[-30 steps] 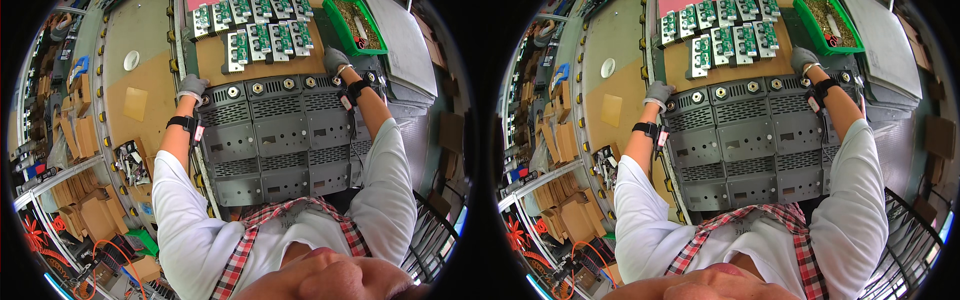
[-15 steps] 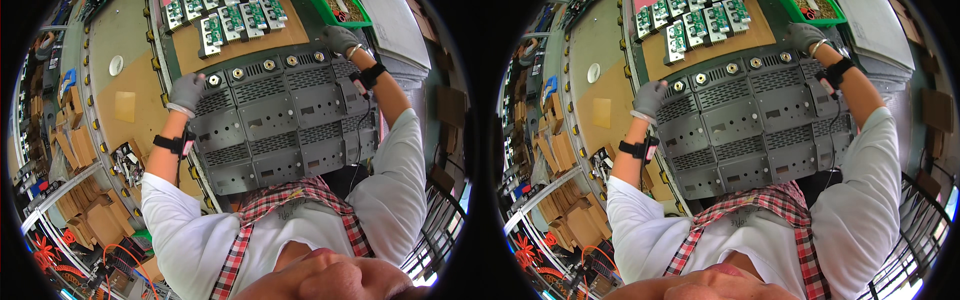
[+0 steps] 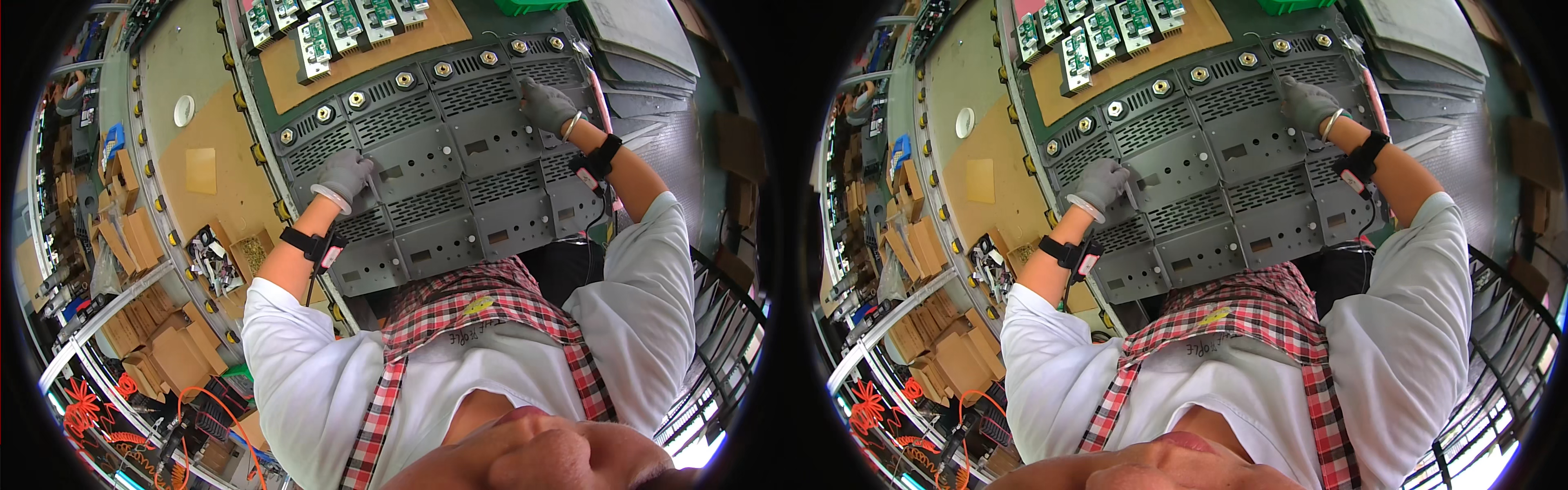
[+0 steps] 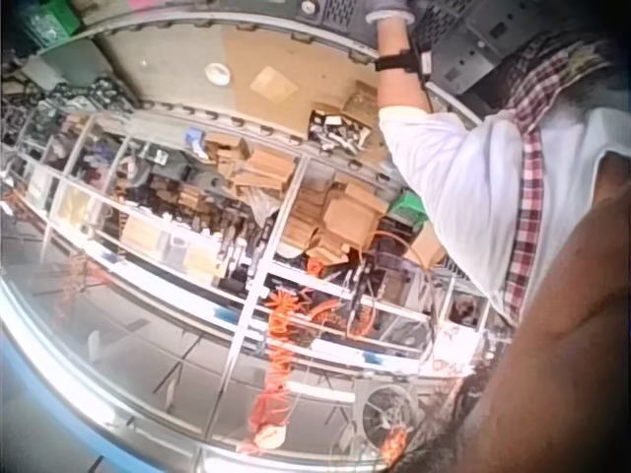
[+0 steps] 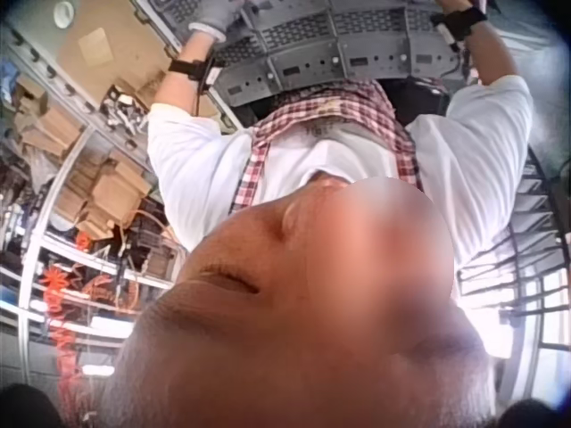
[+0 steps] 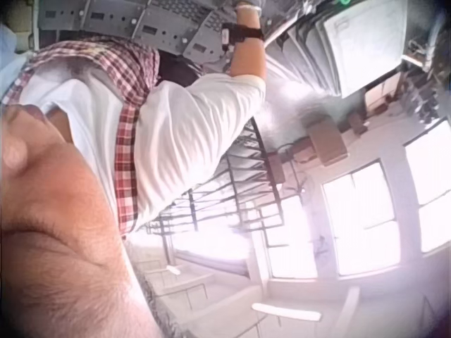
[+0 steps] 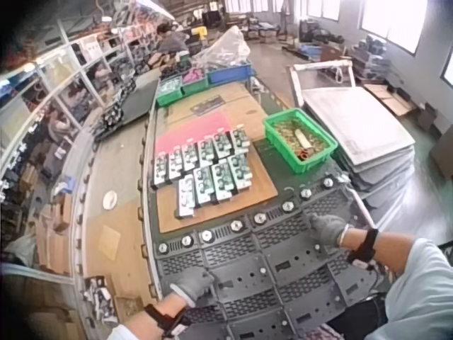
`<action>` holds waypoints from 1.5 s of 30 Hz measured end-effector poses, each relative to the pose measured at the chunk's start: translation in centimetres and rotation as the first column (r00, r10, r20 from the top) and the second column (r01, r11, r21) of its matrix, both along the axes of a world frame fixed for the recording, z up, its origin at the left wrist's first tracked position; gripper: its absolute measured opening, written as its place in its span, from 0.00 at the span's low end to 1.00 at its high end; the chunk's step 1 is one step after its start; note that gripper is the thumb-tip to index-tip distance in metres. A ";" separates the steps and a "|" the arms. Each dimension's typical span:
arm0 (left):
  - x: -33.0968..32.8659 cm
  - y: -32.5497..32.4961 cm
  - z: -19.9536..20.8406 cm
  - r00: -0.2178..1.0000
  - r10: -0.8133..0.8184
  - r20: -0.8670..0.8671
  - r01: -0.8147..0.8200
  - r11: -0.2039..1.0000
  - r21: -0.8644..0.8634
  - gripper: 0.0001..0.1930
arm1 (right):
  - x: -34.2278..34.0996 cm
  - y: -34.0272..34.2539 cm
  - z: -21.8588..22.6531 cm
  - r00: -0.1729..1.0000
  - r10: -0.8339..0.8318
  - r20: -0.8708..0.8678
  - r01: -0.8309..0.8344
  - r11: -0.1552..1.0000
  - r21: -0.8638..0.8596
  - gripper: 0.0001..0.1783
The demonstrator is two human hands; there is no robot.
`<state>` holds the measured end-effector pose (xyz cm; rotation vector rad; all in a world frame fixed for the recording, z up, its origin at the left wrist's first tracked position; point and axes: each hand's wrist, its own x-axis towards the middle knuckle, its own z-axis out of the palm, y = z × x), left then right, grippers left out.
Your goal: Inspecting, arranging, and assembling PCB boards into metal component housings on a factory assembly line.
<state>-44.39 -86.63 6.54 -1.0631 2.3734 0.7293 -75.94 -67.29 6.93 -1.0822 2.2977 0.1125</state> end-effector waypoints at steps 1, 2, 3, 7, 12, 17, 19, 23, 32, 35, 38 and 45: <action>-0.1 0.0 0.0 0.998 0.014 0.068 -0.016 0.999 0.032 0.16 | 0.0 0.1 -0.1 0.999 0.039 -0.020 -0.040 0.998 -0.056 0.17; -0.1 -0.1 0.1 0.990 0.028 0.137 -0.037 0.997 0.064 0.17 | 0.0 0.1 -0.1 0.998 0.052 -0.017 -0.053 0.996 -0.067 0.17; 0.0 0.0 0.1 0.990 0.031 0.139 -0.040 0.997 0.065 0.17 | 0.0 0.2 0.0 0.998 0.051 -0.031 -0.053 0.995 -0.081 0.14; 0.3 0.0 -0.4 0.998 0.006 0.058 -0.003 0.999 -0.044 0.17 | -0.2 -0.1 0.1 0.996 0.044 -0.077 -0.054 0.990 -0.129 0.11; -0.1 0.4 -1.1 0.999 -0.004 -0.033 -0.002 0.981 -0.194 0.15 | 0.0 -0.5 -0.3 0.996 0.021 -0.085 -0.031 0.992 -0.124 0.12; -0.7 0.8 -0.5 0.995 0.072 0.075 -0.055 0.978 -0.203 0.14 | 0.6 -0.5 -0.6 0.994 -0.048 -0.102 0.037 0.994 -0.104 0.12; -0.8 1.1 -0.2 0.994 0.072 0.076 -0.054 0.974 -0.218 0.15 | 0.6 -0.5 -0.5 0.990 -0.107 -0.090 0.102 0.993 -0.062 0.12; -0.9 1.4 -0.1 0.991 0.077 0.110 -0.049 0.972 -0.232 0.16 | 0.6 -0.4 -0.5 0.993 -0.105 -0.053 0.102 0.993 -0.062 0.12; -1.1 2.4 0.8 0.986 0.118 0.122 -0.079 0.957 -0.280 0.19 | 1.6 0.2 0.6 0.984 -0.159 -0.074 0.153 0.985 -0.080 0.14; -0.3 4.7 3.4 0.993 0.088 -0.077 -0.108 0.943 -0.315 0.17 | 1.2 2.4 2.1 0.984 -0.164 -0.068 0.134 0.936 -0.324 0.16; 1.6 9.0 6.5 0.916 -0.019 -0.400 -0.080 0.970 -0.228 0.14 | 1.0 6.8 4.2 0.982 -0.187 0.021 0.160 0.772 -0.615 0.15; 4.1 22.1 8.5 0.833 -0.263 -0.486 0.382 0.909 0.164 0.13 | 5.4 26.0 8.4 0.790 -0.437 0.430 0.605 0.446 -0.659 0.11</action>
